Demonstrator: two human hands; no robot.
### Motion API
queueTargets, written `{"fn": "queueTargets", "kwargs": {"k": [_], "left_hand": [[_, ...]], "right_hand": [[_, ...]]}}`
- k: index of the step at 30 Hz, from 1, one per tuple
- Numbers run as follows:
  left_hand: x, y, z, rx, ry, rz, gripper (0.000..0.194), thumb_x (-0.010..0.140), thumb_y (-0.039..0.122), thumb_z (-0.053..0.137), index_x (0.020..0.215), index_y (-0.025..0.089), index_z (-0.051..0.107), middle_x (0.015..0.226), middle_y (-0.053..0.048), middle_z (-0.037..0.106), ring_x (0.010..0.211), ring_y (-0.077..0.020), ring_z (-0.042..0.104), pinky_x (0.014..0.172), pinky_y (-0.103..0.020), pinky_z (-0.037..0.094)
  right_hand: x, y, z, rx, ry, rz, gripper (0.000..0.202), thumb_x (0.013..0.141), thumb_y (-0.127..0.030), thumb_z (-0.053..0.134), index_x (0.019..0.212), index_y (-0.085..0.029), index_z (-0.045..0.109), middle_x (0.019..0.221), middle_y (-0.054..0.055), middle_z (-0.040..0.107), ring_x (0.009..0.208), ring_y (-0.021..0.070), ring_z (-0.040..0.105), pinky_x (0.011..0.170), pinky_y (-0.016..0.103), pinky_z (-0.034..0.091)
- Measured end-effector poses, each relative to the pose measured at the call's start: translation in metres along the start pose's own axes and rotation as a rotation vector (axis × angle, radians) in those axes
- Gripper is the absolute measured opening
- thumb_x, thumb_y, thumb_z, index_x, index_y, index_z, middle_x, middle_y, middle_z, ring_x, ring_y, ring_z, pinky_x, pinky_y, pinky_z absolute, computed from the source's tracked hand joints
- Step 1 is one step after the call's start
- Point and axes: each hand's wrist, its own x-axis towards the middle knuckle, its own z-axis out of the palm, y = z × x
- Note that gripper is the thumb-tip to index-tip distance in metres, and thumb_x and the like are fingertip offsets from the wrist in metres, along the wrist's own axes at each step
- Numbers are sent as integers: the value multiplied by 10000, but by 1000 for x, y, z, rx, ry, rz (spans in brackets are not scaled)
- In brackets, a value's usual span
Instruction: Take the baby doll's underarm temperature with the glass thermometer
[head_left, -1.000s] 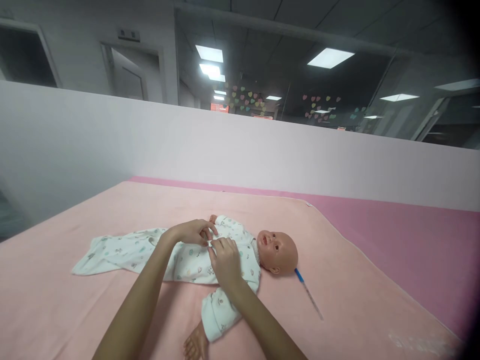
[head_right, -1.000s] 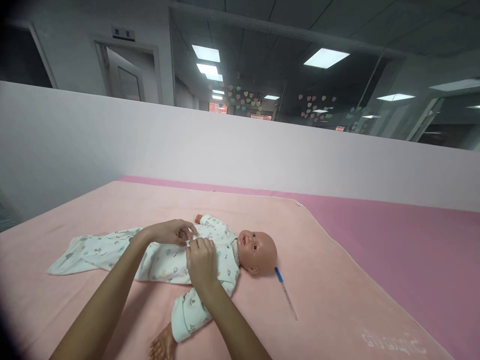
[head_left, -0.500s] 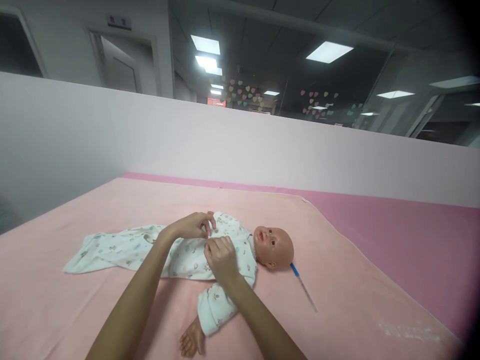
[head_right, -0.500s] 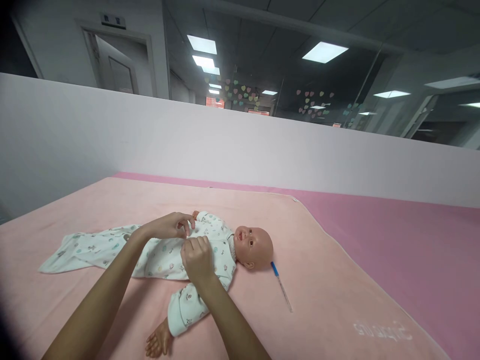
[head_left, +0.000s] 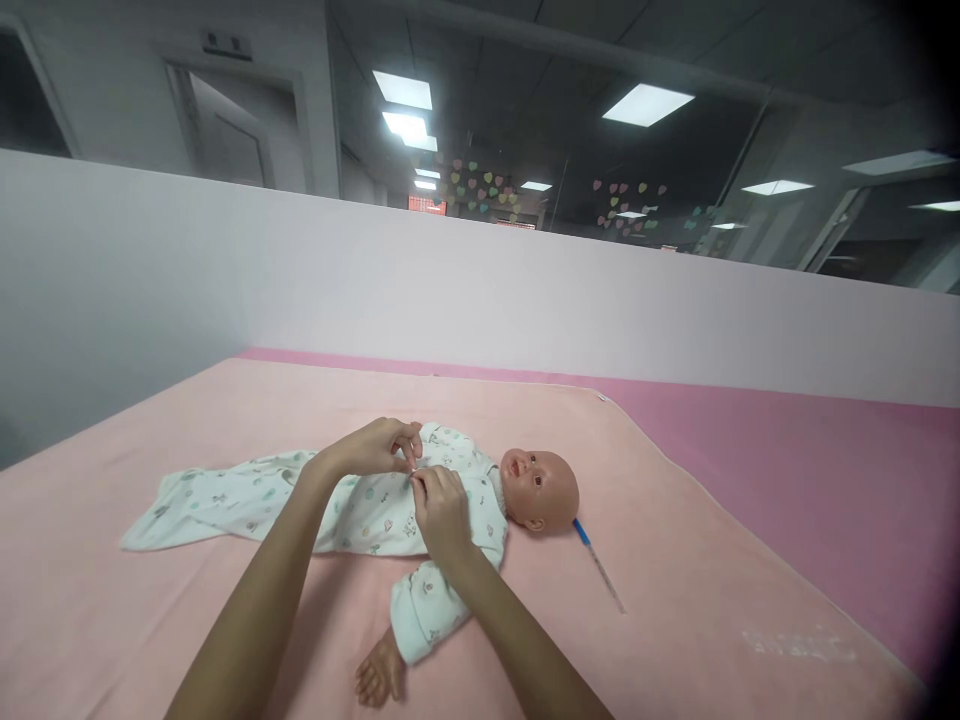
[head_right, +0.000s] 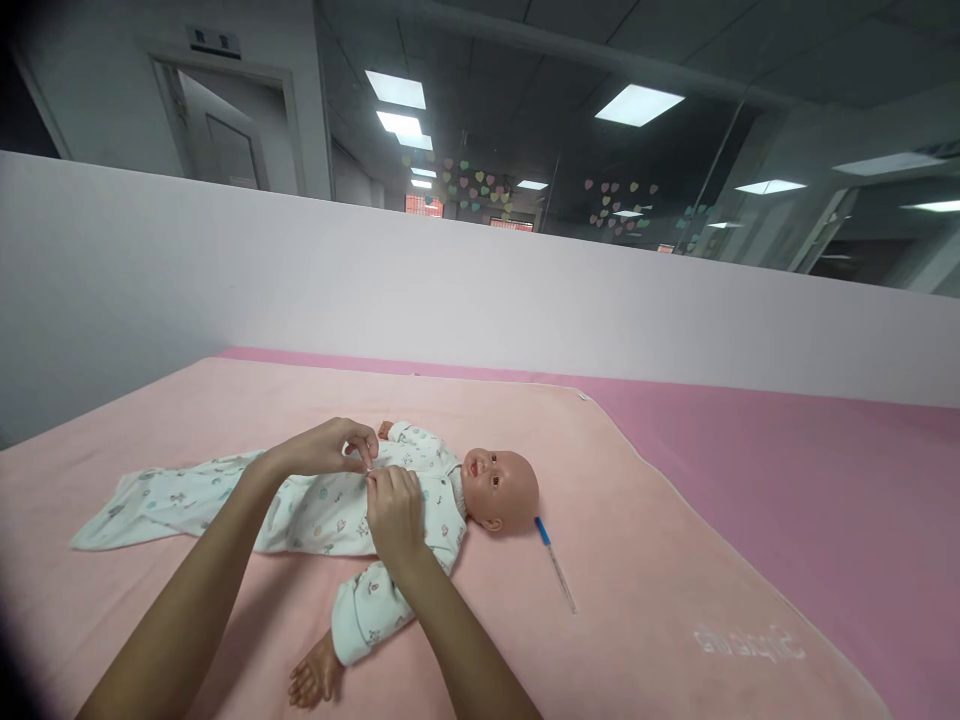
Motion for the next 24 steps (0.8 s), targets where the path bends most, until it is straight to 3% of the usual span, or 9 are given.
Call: {"fn": "queueTargets", "kwargs": {"k": [4,9,19,24], "left_hand": [[1,-6,2,-42,-45,-51,219,676,333,573,842,192,553,790,-21,670,774,-179,607,646,-254,436],[2,-12,4,-87,-60,-68,203,683,299,570,853,193,541,803,-20,674,785,-183,625,661,-258,465],[8,-22,8,-108,-88,-52,181,667,237,556,841,193,536,782,-11,663,749,-182,631,643,-262,475],[8,-23,9,-131,-102,-18,135,676,233,550,798,188,515,732,-3,655,731,-177,632,631,-255,475]], "right_hand": [[-1,0,1,-68,21,-25,95,829,-276,523,851,-185,541,762,34,572,726,153,519,676,281,405],[-2,0,5,-66,48,-19,57,827,-200,493,815,-180,544,741,39,568,713,161,515,664,288,401],[-4,4,8,-211,-22,-270,184,856,-120,399,735,-163,530,660,34,506,664,156,470,624,290,363],[-4,4,9,-188,-60,-206,158,848,-106,411,778,-159,542,678,39,512,679,162,470,622,295,372]]}}
